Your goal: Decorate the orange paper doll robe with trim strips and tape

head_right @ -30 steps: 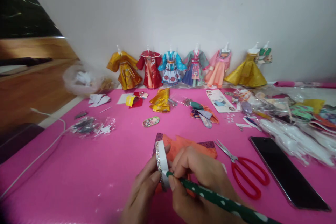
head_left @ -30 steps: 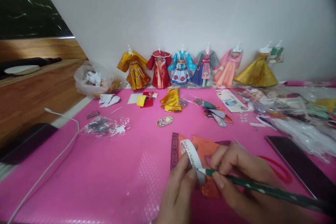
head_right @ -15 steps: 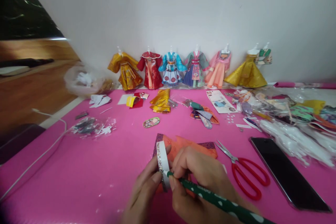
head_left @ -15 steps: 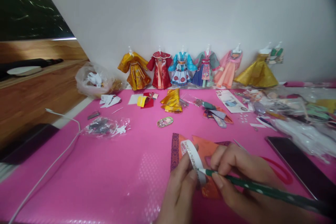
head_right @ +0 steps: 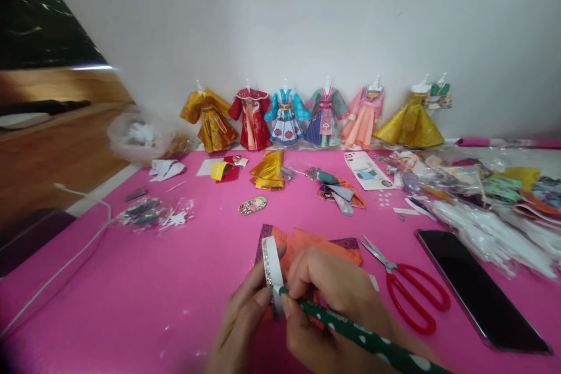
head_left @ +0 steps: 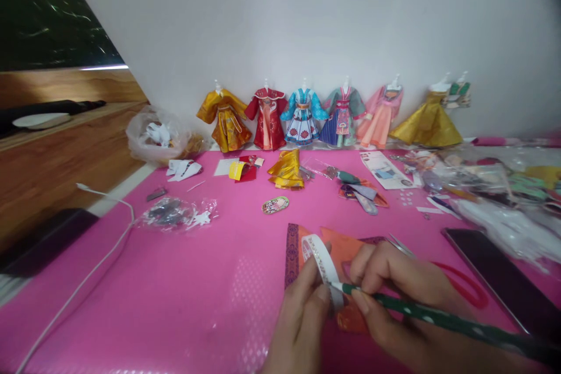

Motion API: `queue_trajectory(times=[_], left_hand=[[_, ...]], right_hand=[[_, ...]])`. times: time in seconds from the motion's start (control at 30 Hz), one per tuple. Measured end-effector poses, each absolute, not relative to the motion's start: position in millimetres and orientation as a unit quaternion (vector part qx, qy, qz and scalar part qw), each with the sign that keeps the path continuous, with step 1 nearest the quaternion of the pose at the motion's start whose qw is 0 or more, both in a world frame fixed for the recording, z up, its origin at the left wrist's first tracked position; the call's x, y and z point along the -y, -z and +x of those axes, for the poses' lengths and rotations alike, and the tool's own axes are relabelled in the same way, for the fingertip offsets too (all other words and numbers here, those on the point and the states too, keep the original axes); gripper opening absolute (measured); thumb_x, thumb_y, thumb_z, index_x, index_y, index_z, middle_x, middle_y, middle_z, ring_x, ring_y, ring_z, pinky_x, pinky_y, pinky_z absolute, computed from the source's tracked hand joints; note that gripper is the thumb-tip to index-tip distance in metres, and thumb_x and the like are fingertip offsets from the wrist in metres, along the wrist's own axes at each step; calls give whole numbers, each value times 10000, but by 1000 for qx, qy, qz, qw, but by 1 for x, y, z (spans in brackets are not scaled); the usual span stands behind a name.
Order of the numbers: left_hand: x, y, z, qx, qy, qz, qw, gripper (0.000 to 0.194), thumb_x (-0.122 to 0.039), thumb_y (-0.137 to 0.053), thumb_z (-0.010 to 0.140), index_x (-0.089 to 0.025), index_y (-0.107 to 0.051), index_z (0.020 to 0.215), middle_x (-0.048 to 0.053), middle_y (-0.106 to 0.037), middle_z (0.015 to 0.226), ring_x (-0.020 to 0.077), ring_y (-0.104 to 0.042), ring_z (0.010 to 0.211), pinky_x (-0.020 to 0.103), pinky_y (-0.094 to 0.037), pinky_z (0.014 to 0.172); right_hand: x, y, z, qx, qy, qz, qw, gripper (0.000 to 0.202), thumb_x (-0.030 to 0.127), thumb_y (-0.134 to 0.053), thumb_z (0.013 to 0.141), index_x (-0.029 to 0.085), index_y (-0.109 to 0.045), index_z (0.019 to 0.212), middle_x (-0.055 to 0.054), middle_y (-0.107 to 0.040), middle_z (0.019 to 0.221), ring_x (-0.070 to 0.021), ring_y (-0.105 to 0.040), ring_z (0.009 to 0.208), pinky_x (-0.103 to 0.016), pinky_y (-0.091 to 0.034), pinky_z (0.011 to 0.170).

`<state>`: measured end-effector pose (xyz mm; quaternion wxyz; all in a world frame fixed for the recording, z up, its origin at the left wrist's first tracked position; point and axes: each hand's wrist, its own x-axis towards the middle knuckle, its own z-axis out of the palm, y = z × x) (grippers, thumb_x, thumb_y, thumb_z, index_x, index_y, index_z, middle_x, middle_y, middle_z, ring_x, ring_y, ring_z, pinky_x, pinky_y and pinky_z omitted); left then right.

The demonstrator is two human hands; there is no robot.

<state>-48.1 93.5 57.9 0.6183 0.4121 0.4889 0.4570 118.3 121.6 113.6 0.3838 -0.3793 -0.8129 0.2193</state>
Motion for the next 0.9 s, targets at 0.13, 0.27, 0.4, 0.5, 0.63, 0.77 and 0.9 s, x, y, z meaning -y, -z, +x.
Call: queue_trajectory(times=[0.13, 0.27, 0.4, 0.5, 0.63, 0.77, 0.9], left_hand=[[-94, -63, -46, -489, -460, 424, 607, 478, -374, -524, 919, -239, -568, 1375, 84, -644, 1324, 333, -542, 1246, 441, -438, 1032], [-95, -64, -46, -468, -466, 436, 612, 476, -367, -496, 939, -219, -550, 1388, 100, -666, 1286, 332, -548, 1243, 445, -449, 1021], [-94, -63, -46, -470, -460, 436, 614, 472, -369, -496, 939, -230, -547, 1387, 100, -636, 1332, 340, -540, 1252, 452, -471, 995], [-93, -64, -46, -480, -461, 438, 604, 487, -374, -515, 923, -242, -548, 1391, 98, -609, 1377, 353, -522, 1275, 467, -465, 1002], [-94, -67, -45, -479, -469, 431, 604, 488, -374, -524, 911, -243, -566, 1379, 84, -581, 1423, 350, -482, 1328, 450, -447, 1035], [-96, -71, -45, -480, -463, 446, 597, 459, -328, -520, 914, -246, -574, 1363, 60, -585, 1421, 331, -460, 1346, 451, -394, 1083], [-95, -75, -45, -456, -460, 459, 609, 422, -308, -529, 907, -229, -611, 1314, 69, -668, 1309, 315, -549, 1256, 432, -453, 1017]], right_hand=[[-123, -116, 123, 803, -266, -379, 376, 159, 119, -496, 884, 234, -467, 778, 18, -610, 724, -121, -617, 608, -214, -495, 531], [-130, -121, 131, 738, -299, -415, 441, 174, 146, -551, 892, 246, -487, 765, 26, -617, 722, -119, -600, 565, -198, -501, 481], [-141, -127, 128, 703, -316, -440, 461, 70, 252, -582, 941, 270, -646, 919, -7, -731, 876, -162, -717, 759, -222, -579, 604], [-146, -131, 123, 730, -323, -412, 440, 175, 262, -508, 980, 278, -681, 965, -5, -768, 901, -176, -740, 859, -230, -585, 662], [-141, -134, 123, 743, -345, -424, 386, 223, 307, -486, 994, 289, -680, 1104, 10, -768, 887, -152, -733, 785, -232, -572, 679], [-132, -134, 127, 760, -357, -398, 368, 212, 317, -503, 998, 302, -712, 1025, 26, -737, 895, -142, -693, 845, -248, -528, 788], [-125, -133, 129, 773, -354, -395, 347, 241, 249, -491, 986, 230, -651, 807, 24, -679, 753, -128, -645, 701, -243, -480, 651]])
